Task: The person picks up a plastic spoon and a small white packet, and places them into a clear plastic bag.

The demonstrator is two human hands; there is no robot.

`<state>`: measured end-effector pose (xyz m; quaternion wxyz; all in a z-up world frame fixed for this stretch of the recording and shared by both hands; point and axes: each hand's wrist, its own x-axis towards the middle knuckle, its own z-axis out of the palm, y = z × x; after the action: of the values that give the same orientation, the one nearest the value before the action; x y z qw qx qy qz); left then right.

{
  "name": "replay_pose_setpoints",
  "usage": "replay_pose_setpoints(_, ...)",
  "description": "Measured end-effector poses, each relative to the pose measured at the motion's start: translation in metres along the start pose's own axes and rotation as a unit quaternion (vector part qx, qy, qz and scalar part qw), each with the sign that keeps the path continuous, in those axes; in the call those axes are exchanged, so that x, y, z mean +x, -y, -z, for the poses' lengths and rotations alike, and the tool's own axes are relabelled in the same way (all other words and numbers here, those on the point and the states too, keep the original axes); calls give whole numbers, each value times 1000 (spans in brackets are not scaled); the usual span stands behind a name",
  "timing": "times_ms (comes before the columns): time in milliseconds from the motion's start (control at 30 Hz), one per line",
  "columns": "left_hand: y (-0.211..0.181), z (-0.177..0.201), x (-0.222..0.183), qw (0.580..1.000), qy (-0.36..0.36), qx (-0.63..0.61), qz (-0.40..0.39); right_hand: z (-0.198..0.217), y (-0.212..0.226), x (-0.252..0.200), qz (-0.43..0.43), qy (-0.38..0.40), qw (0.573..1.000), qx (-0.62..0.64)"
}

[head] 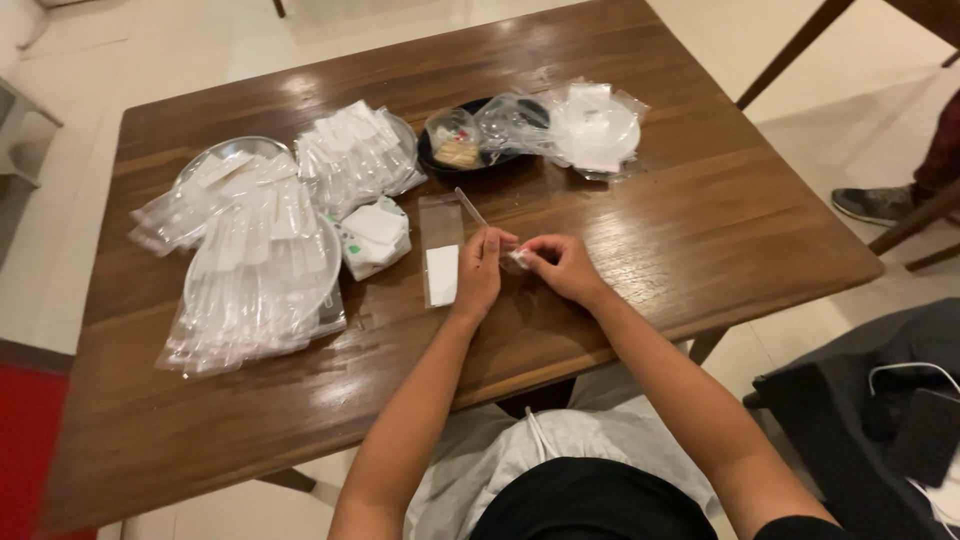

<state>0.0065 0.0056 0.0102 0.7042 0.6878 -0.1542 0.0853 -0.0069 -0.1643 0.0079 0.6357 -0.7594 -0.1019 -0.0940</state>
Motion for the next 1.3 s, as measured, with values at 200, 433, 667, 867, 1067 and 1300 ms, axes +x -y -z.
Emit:
replay_pose_setpoints(200,-2,1,-2,994,-2,-64,89,9,-23,8,19,-118,991,54)
replay_pose_setpoints(433,-20,-4,-8,988,79,32,131,-2,0,-1,128,-179,975,-33)
replay_pose_setpoints(667,-13,-3,-12,987,92,111,76,-14,17,-7,278,-152,931,-182)
replay_pose_setpoints(867,-16,-5,-10,990,106,67,62,-10,3,7,267,-180,926,-198)
replay_pose_setpoints(1067,-18,-5,-13,990,107,58,71,-7,-8,10,268,-181,920,-221)
replay_pose_setpoints(1300,-29,-3,-12,985,110,33,127,-13,-20,12,275,-150,918,-243)
